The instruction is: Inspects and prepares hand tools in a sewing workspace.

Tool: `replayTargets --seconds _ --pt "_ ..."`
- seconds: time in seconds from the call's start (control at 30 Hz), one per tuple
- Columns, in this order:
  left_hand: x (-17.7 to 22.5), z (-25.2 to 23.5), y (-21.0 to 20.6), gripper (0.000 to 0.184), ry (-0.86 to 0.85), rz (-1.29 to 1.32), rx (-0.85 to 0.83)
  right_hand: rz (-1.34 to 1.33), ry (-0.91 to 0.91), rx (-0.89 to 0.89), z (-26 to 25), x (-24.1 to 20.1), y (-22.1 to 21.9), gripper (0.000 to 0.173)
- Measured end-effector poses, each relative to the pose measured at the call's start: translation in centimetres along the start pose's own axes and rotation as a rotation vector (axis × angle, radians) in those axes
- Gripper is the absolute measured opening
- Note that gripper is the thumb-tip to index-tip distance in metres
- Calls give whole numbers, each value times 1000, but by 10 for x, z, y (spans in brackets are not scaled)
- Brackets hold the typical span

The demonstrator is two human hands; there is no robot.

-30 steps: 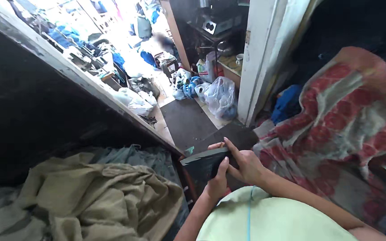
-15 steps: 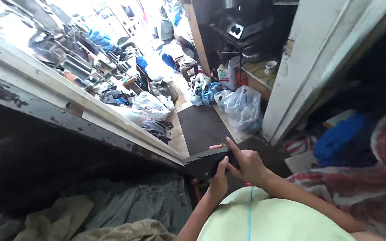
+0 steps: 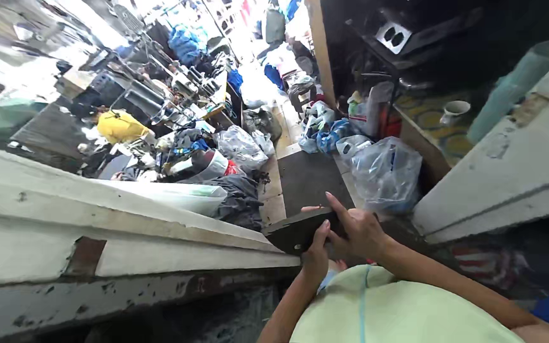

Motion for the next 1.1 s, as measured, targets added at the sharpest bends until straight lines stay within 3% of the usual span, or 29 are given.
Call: replayTargets --seconds 0.17,0.23,0.3,0.33,0.37,0.43,0.5,0.6,0.73,0.83,0.97,1.1 --pt "-16 -63 -11 17 52 -47 -21 28 1 -8 -34 50 -34 67" --pt "-20 -95 -8 15 90 -85 -97 -24 -99 -3 -49 75 -54 67" --pt "-30 -140 -3 48 49 -48 -215 -152 -362 -5 -70 101 -75 54" --pt "-32 -164 -3 50 67 7 -242 -259 -560 2 -87 115 -84 46" --pt "-32 -186 -2 43 117 81 -242 -400 -775 30 -104 132 -94 40" --pt "-29 -221 -2 17 204 164 -215 -676 -1183 99 -136 163 -111 46" --pt "-27 -254 -2 20 220 148 -186 -783 -1323 99 -155 187 -123 53" --pt "-26 -294 -1 21 176 118 -148 -671 -1066 -122 -156 196 -143 55" --pt "-30 -336 1 16 73 113 -115 -431 -530 -304 -161 183 -172 91" --pt "-38 -361 8 19 -35 56 -80 -250 -275 -376 -188 182 -194 99" --pt "-47 -384 14 39 -55 -69 -4 -126 -216 -460 -226 196 -225 99" --pt "-49 -419 8 24 -32 -246 99 -99 -211 -489 -257 224 -258 98"
Point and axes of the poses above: each hand's wrist, its own z-axis away from the middle knuckle, its own y-axis out of the back of the hand, x = y × z, the point moved 1 cm from there along -z, towards the middle knuckle, and after that the axes turned 12 degrees about x, right-handed, at the moved point
